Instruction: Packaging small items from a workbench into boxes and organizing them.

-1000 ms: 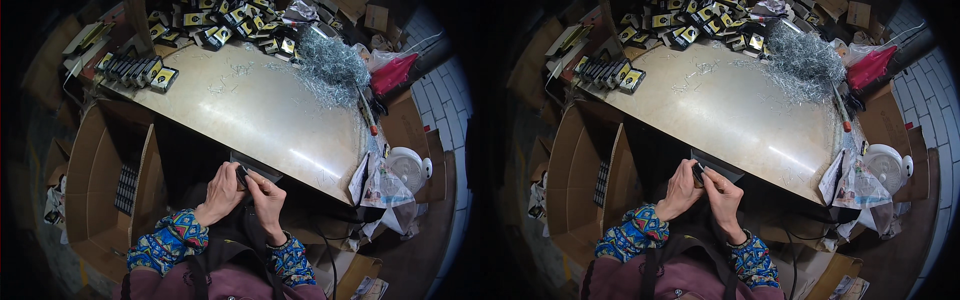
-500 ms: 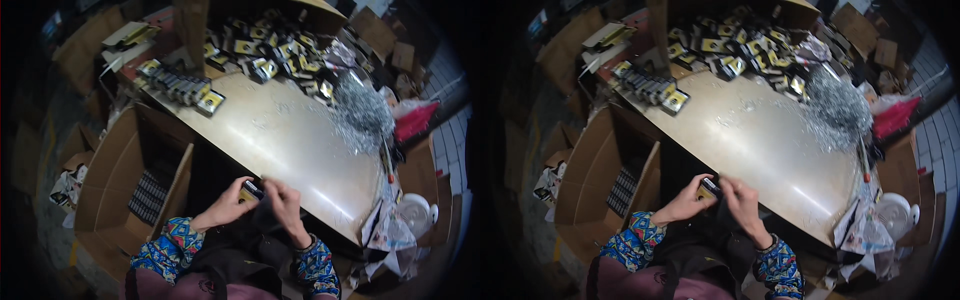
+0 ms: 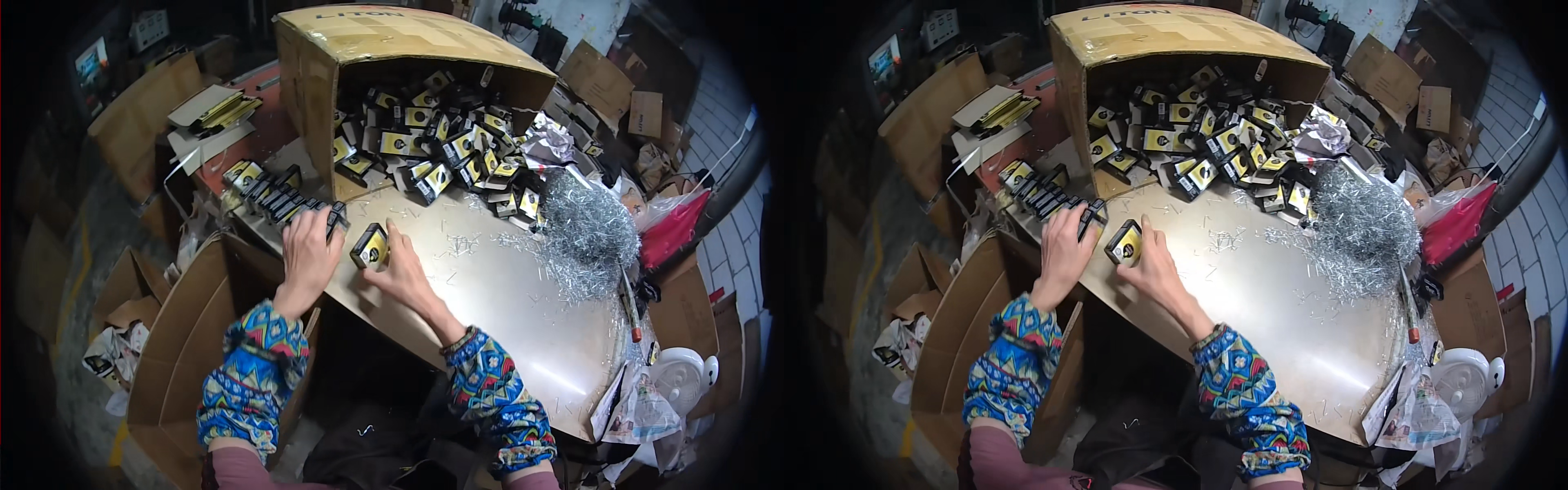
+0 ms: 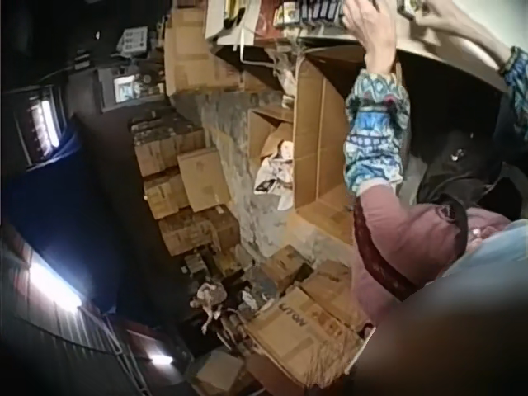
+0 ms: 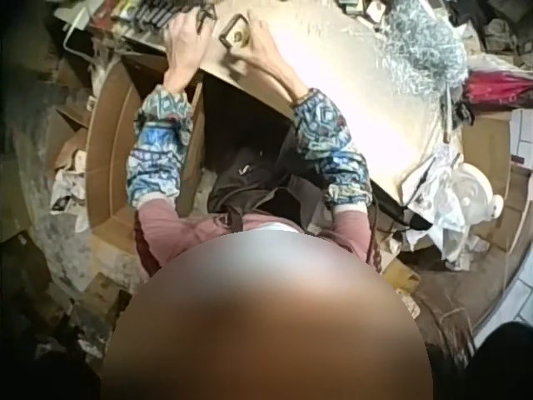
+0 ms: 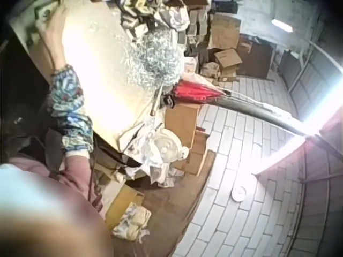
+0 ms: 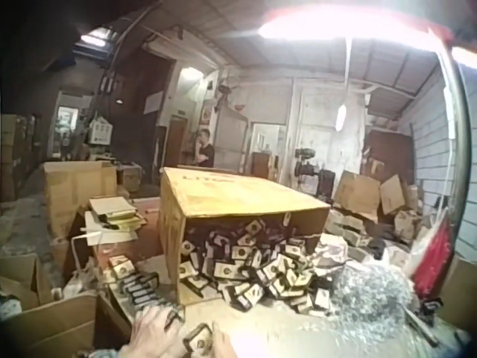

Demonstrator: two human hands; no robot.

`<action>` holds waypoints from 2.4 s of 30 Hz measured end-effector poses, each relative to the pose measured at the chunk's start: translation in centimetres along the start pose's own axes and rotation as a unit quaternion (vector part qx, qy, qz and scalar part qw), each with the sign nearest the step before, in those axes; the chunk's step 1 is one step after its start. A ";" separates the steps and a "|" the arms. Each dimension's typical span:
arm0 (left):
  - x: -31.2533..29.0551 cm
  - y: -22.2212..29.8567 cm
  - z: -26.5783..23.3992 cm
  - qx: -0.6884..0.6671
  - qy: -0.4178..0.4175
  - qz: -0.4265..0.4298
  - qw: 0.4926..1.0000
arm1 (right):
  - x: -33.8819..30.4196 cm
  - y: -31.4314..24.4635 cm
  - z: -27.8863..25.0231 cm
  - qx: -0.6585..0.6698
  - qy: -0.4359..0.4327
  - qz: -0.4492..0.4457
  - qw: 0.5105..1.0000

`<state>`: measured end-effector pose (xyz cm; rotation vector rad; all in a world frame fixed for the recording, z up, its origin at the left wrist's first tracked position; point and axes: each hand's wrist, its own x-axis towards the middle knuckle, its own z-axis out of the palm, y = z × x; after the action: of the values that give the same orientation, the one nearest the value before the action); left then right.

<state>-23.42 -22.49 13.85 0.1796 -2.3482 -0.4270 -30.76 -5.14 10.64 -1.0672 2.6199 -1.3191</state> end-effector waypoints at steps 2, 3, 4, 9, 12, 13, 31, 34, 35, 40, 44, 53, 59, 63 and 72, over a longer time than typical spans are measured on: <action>1.9 -0.1 1.3 0.085 -0.031 0.022 0.996 | -0.5 0.7 1.2 0.040 0.061 -0.061 0.995; 2.5 0.3 1.8 0.082 -0.028 0.028 0.996 | -0.5 1.4 2.1 0.062 0.031 -0.054 0.996; 3.1 1.1 2.2 0.064 -0.039 0.044 0.996 | -0.6 2.5 2.6 -0.034 0.064 -0.133 0.988; 6.7 3.2 7.3 0.052 -0.113 0.159 0.979 | -1.3 8.3 -4.7 -0.286 0.046 -0.052 0.956; 10.1 7.2 11.5 0.108 -0.256 0.135 0.951 | -3.0 12.3 -10.2 -0.400 0.073 -0.008 0.914; 10.7 8.1 14.0 0.137 -0.227 0.126 0.956 | -4.0 13.5 -11.7 -0.380 0.071 0.003 0.922; 14.8 14.7 16.4 -0.193 -0.294 0.002 0.936 | -27.5 24.0 -31.4 -0.458 0.317 0.399 0.729; 10.5 18.5 12.6 -0.414 -0.358 -0.094 0.831 | -26.6 22.6 -29.5 -0.434 0.228 0.429 0.759; 8.0 19.1 11.9 -0.453 -0.342 -0.098 0.818 | -26.2 21.9 -28.1 -0.440 0.234 0.390 0.774; -4.2 19.4 8.0 -0.430 -0.382 -0.131 0.808 | -27.7 18.2 -24.8 -0.343 0.179 0.245 0.889; -7.1 15.6 9.0 -0.356 -0.392 -0.018 0.848 | -31.7 17.9 -26.6 -0.423 0.247 0.332 0.806; -5.1 18.4 8.2 -0.263 -0.348 0.112 0.893 | -23.5 16.3 -21.1 -0.366 0.178 0.319 0.856; -3.4 18.3 10.1 -0.208 -0.461 0.244 0.827 | -19.9 13.6 -17.0 -0.350 0.078 0.176 0.917; -2.1 20.5 8.1 -0.100 -0.500 0.224 0.830 | -24.7 13.3 -18.9 -0.065 0.126 0.196 0.970; -5.6 19.6 6.1 -0.477 -0.546 -0.125 0.677 | -31.7 10.5 -18.9 -0.329 0.176 0.337 0.865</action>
<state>-23.74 -1.25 13.00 -0.3854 -2.7228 -2.3588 -18.19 30.90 6.64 0.1975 3.3178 -0.4951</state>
